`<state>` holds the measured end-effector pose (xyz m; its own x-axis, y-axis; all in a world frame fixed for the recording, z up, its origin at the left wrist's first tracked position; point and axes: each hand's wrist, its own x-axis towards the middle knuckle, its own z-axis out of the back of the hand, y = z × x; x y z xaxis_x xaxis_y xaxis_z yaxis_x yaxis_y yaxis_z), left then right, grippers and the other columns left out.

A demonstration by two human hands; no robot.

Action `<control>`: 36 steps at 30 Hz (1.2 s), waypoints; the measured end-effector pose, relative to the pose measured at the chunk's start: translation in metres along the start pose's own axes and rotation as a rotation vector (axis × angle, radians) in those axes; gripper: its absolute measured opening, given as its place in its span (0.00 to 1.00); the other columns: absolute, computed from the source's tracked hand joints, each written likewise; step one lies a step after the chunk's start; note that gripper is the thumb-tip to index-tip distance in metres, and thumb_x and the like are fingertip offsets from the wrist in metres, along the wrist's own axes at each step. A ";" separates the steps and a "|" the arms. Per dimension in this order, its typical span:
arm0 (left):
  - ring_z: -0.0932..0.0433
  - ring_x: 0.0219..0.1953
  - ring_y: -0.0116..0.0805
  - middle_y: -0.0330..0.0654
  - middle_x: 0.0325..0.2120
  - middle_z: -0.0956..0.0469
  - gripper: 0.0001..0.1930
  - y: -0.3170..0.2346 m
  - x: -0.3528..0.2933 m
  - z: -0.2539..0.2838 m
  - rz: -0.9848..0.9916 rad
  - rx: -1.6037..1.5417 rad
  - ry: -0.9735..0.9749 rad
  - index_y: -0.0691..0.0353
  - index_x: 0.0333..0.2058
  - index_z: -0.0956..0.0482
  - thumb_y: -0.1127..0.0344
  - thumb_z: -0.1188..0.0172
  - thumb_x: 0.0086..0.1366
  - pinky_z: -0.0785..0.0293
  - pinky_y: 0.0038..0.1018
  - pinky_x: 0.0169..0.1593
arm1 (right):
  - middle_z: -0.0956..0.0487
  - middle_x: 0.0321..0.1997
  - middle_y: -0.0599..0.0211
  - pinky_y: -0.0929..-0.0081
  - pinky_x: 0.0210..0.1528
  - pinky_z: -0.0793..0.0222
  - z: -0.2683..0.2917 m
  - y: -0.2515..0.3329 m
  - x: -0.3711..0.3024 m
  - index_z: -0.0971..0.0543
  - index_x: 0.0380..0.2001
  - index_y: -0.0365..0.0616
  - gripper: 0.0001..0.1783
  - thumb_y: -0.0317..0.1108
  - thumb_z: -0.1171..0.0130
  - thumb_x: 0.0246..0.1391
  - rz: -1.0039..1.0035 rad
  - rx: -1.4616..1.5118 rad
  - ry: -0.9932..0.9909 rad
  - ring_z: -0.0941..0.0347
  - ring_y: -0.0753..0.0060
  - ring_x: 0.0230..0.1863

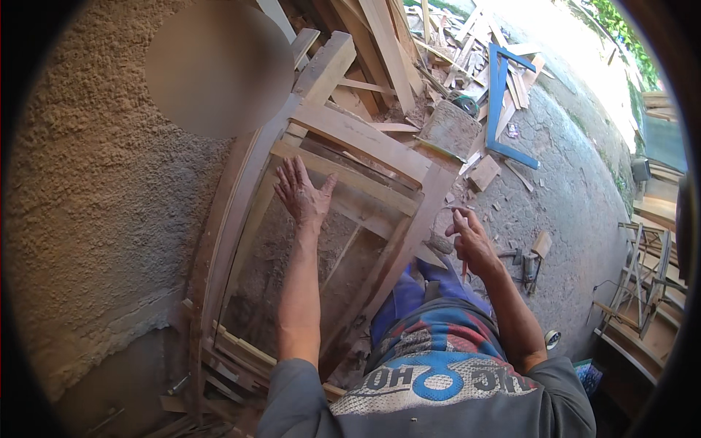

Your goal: The person assembles a wooden frame by hand, positioning and aligning multiple wooden pieces. They use a pencil to mark alignment points and a hammer to secure joints. The person repeatedly adjusts the frame's position and checks alignment throughout the process.

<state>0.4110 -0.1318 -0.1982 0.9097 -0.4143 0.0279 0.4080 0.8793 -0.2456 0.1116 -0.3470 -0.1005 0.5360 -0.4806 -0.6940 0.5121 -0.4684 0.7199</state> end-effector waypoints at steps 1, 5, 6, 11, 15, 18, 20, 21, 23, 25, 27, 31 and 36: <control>0.56 0.77 0.57 0.53 0.75 0.51 0.56 -0.002 0.000 0.001 -0.005 0.012 -0.009 0.58 0.74 0.48 0.24 0.45 0.60 0.61 0.58 0.75 | 0.24 0.36 0.70 0.83 0.18 0.42 0.007 -0.008 -0.011 0.30 0.60 0.41 0.23 0.46 0.51 0.73 -0.059 0.080 0.032 0.37 0.86 0.19; 0.56 0.77 0.58 0.54 0.75 0.51 0.55 -0.003 0.002 -0.003 -0.013 0.020 -0.012 0.59 0.74 0.48 0.24 0.46 0.61 0.60 0.59 0.75 | 0.25 0.33 0.71 0.80 0.25 0.34 0.020 -0.064 -0.029 0.30 0.60 0.46 0.20 0.42 0.50 0.71 -0.113 0.103 0.096 0.32 0.83 0.26; 0.56 0.77 0.58 0.54 0.75 0.51 0.55 -0.002 0.000 -0.004 -0.007 0.018 -0.017 0.59 0.74 0.47 0.24 0.46 0.61 0.60 0.59 0.75 | 0.24 0.33 0.71 0.79 0.26 0.33 0.023 -0.064 -0.031 0.31 0.61 0.46 0.20 0.41 0.50 0.70 -0.141 0.096 0.093 0.32 0.82 0.26; 0.56 0.77 0.58 0.55 0.75 0.50 0.55 -0.003 0.000 -0.001 0.010 0.006 -0.032 0.59 0.74 0.47 0.24 0.45 0.60 0.61 0.59 0.75 | 0.27 0.29 0.71 0.76 0.31 0.33 0.025 -0.067 -0.019 0.25 0.56 0.46 0.17 0.39 0.46 0.68 0.092 -0.195 -0.022 0.31 0.77 0.26; 0.58 0.77 0.56 0.55 0.75 0.52 0.58 0.001 0.002 -0.001 0.007 -0.009 -0.049 0.57 0.75 0.51 0.21 0.47 0.59 0.65 0.57 0.76 | 0.29 0.27 0.67 0.69 0.31 0.35 0.004 -0.072 0.009 0.21 0.50 0.43 0.14 0.37 0.41 0.65 0.509 -0.621 -0.134 0.33 0.71 0.27; 0.57 0.77 0.57 0.56 0.75 0.51 0.56 0.002 0.000 0.001 -0.004 -0.009 -0.053 0.59 0.74 0.50 0.23 0.47 0.60 0.64 0.57 0.76 | 0.30 0.27 0.63 0.66 0.32 0.35 -0.017 -0.068 0.031 0.22 0.51 0.43 0.16 0.35 0.38 0.62 0.596 -0.542 -0.120 0.33 0.66 0.28; 0.55 0.77 0.57 0.56 0.74 0.49 0.54 0.000 -0.003 0.002 -0.012 -0.024 -0.061 0.62 0.73 0.48 0.26 0.46 0.62 0.63 0.57 0.76 | 0.27 0.30 0.60 0.63 0.34 0.32 -0.026 -0.060 0.043 0.22 0.53 0.43 0.19 0.33 0.36 0.59 0.689 -0.655 -0.131 0.29 0.60 0.31; 0.54 0.76 0.57 0.56 0.74 0.49 0.54 0.000 -0.003 0.004 -0.013 -0.015 -0.064 0.62 0.73 0.48 0.26 0.47 0.62 0.62 0.57 0.76 | 0.26 0.31 0.59 0.62 0.35 0.31 -0.033 -0.057 0.047 0.23 0.53 0.43 0.20 0.33 0.35 0.58 0.737 -0.684 -0.132 0.28 0.59 0.31; 0.54 0.76 0.59 0.57 0.74 0.48 0.55 0.000 -0.003 0.002 -0.014 -0.036 -0.066 0.62 0.74 0.49 0.23 0.49 0.62 0.62 0.58 0.75 | 0.24 0.36 0.57 0.58 0.39 0.29 -0.039 -0.050 0.057 0.24 0.56 0.43 0.24 0.32 0.34 0.56 0.834 -0.774 -0.109 0.26 0.55 0.35; 0.53 0.76 0.59 0.57 0.73 0.47 0.55 0.001 -0.003 0.000 -0.018 -0.059 -0.088 0.62 0.74 0.48 0.23 0.50 0.62 0.61 0.59 0.75 | 0.24 0.37 0.57 0.58 0.41 0.29 -0.046 -0.045 0.061 0.25 0.56 0.43 0.24 0.32 0.34 0.56 0.783 -0.776 -0.108 0.26 0.55 0.37; 0.53 0.76 0.58 0.56 0.73 0.47 0.55 0.002 -0.003 0.000 -0.011 -0.040 -0.092 0.62 0.74 0.48 0.23 0.50 0.62 0.60 0.59 0.75 | 0.25 0.36 0.58 0.59 0.41 0.29 -0.052 -0.044 0.065 0.24 0.54 0.42 0.23 0.33 0.33 0.56 0.741 -0.784 -0.110 0.27 0.55 0.37; 0.52 0.76 0.56 0.54 0.73 0.46 0.53 0.000 -0.004 0.004 -0.009 -0.078 -0.113 0.62 0.72 0.45 0.29 0.42 0.61 0.58 0.58 0.75 | 0.27 0.34 0.57 0.59 0.42 0.31 -0.054 -0.045 0.073 0.23 0.48 0.41 0.18 0.35 0.32 0.56 0.729 -0.820 -0.151 0.28 0.53 0.37; 0.52 0.76 0.56 0.54 0.73 0.45 0.52 -0.001 -0.005 0.015 0.005 -0.129 -0.092 0.62 0.72 0.44 0.32 0.38 0.60 0.56 0.58 0.74 | 0.24 0.41 0.53 0.56 0.47 0.29 -0.048 -0.050 0.070 0.25 0.55 0.42 0.26 0.35 0.31 0.53 0.768 -0.965 -0.127 0.26 0.46 0.45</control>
<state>0.4075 -0.1274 -0.1840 0.9173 -0.3815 0.1141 0.3957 0.8412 -0.3685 0.1557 -0.3212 -0.1851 0.8744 -0.4828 -0.0481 0.4079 0.6777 0.6118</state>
